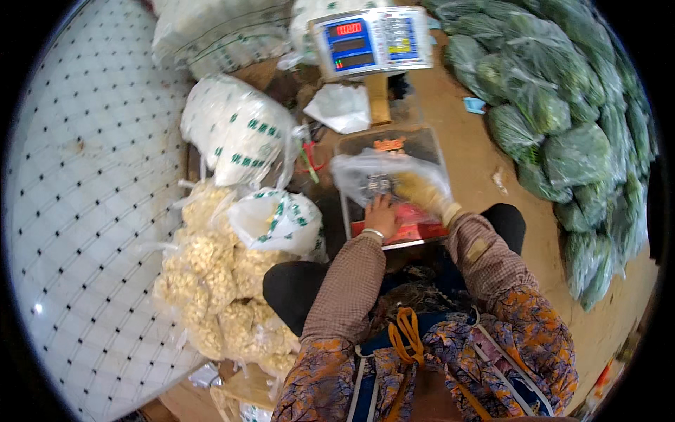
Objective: The person fills plastic bags with peeled garlic cloves from a large pile, uses a scale to weigh them, and cuts open larger bulk bags of garlic using scissors to continue the process.
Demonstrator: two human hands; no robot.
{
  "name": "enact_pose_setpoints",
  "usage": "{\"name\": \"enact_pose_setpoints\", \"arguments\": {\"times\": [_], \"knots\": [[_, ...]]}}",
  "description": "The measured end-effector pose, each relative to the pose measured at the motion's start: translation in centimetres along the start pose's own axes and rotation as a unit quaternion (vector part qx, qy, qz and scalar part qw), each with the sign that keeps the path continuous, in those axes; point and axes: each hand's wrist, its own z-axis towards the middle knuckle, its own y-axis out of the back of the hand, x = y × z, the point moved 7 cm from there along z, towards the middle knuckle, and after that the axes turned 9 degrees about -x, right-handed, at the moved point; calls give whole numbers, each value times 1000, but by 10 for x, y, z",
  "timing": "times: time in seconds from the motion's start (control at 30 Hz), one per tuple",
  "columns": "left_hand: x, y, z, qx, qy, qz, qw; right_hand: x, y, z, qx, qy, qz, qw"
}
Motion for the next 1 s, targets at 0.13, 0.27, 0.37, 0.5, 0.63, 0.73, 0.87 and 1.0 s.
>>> {"name": "enact_pose_setpoints", "arguments": {"times": [0.13, 0.27, 0.37, 0.5, 0.63, 0.73, 0.87, 1.0], "knots": [[33, 20, -29, -117, -19, -159, 980, 29, 13, 32, -79, -16, 173, 982], [65, 190, -106, -448, -60, -148, 880, 40, 10, 17, 78, -113, -129, 982], [152, 219, -173, -593, 187, 43, 782, 66, -11, -17, 179, -166, -30, 969], [245, 148, -194, -333, 366, -128, 859, 90, -59, -33, 183, -103, 204, 956], [244, 148, -197, -348, 298, -216, 862, 138, -86, -21, 188, 39, 147, 970], [189, 179, -197, -378, 224, -330, 835, 167, -86, -9, 129, 124, 122, 976], [142, 216, -203, -409, 99, -368, 829, 202, -80, 2, 18, 198, 79, 977], [93, 253, -223, -435, -29, -366, 822, 230, -59, 0, -35, 275, 161, 947]]}}
